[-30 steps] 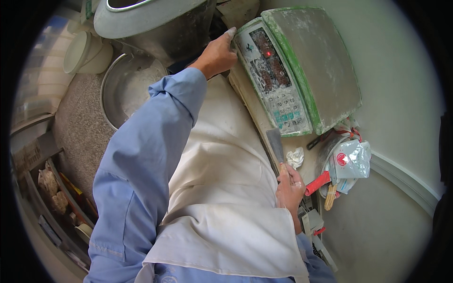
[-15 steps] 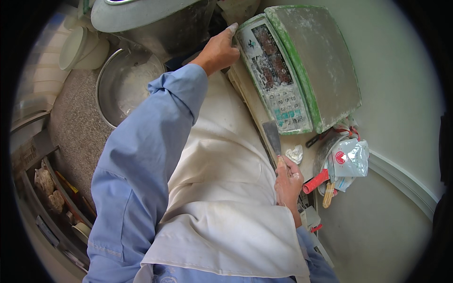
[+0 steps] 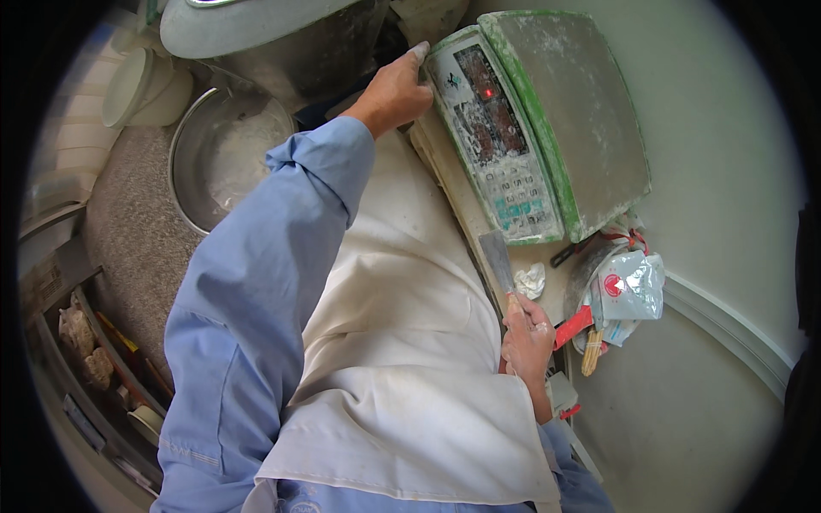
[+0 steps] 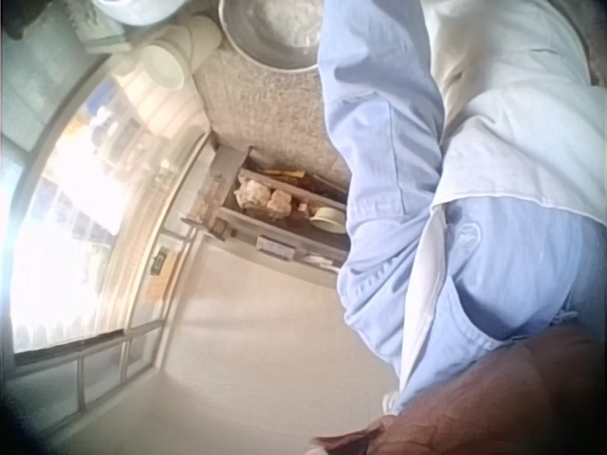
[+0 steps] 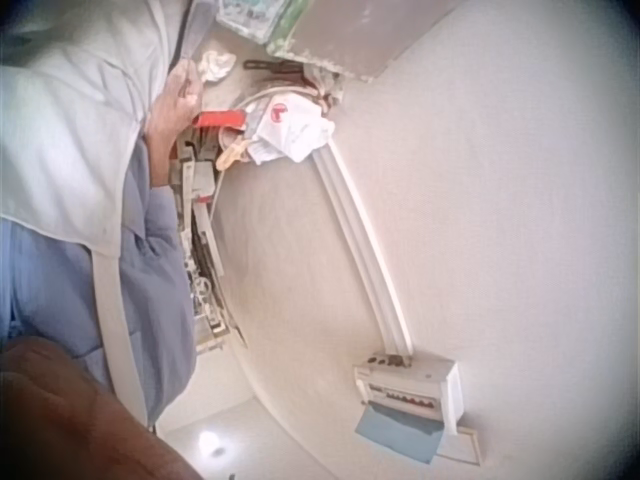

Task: The person cleans a digital scale by wiping its surface with a cloth and scraping residue with a small scraper. They then press buttons on the scale's control panel.

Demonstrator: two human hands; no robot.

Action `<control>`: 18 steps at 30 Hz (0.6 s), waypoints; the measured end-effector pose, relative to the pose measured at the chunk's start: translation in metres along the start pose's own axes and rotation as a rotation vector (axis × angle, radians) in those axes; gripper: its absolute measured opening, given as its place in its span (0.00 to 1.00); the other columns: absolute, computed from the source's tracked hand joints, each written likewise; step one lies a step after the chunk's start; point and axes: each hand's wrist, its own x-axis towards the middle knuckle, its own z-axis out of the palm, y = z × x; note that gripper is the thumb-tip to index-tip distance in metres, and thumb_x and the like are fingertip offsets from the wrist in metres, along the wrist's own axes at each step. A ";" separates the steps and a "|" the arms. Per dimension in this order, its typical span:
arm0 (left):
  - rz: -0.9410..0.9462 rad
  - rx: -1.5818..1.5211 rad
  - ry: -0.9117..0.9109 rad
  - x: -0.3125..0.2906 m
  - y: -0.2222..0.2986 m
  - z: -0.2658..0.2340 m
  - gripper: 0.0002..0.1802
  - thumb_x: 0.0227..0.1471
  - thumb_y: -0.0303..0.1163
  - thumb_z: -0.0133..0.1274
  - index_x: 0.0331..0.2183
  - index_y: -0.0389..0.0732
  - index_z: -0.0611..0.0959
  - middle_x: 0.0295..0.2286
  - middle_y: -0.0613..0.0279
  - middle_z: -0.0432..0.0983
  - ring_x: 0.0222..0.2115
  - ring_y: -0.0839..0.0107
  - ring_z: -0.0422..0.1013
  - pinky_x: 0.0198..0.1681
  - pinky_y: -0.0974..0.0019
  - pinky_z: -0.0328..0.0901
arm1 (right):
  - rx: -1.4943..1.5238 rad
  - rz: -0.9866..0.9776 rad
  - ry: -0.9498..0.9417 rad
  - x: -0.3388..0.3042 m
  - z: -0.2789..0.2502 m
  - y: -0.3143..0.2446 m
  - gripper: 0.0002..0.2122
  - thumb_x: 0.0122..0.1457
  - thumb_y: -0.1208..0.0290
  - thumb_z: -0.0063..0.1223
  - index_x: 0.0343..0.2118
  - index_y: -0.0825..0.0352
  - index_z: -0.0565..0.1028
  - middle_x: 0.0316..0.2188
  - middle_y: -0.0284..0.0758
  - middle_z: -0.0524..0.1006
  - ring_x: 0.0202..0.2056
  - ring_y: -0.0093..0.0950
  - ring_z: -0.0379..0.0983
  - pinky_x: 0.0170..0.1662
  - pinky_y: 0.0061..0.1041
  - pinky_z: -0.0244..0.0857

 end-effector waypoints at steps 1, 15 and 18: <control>0.015 -0.006 0.009 0.000 0.000 0.000 0.34 0.47 0.29 0.48 0.57 0.33 0.62 0.52 0.40 0.64 0.54 0.50 0.61 0.57 0.63 0.56 | 0.010 0.040 0.017 0.000 0.000 0.000 0.12 0.58 0.70 0.53 0.43 0.70 0.73 0.21 0.26 0.69 0.13 0.09 0.53 0.13 0.13 0.45; -0.018 -0.095 -0.051 0.001 -0.004 -0.006 0.34 0.44 0.23 0.43 0.56 0.33 0.63 0.50 0.39 0.66 0.52 0.50 0.63 0.55 0.63 0.57 | 0.082 -0.054 -0.118 0.019 0.023 -0.015 0.14 0.57 0.69 0.55 0.43 0.72 0.72 0.21 0.27 0.68 0.11 0.09 0.52 0.11 0.12 0.43; -0.077 -0.128 -0.104 0.000 -0.002 -0.012 0.34 0.42 0.20 0.41 0.56 0.34 0.64 0.50 0.40 0.67 0.52 0.51 0.64 0.54 0.65 0.58 | 0.068 -0.096 -0.156 0.026 0.033 -0.019 0.15 0.57 0.69 0.54 0.44 0.72 0.71 0.20 0.26 0.68 0.11 0.08 0.51 0.11 0.12 0.42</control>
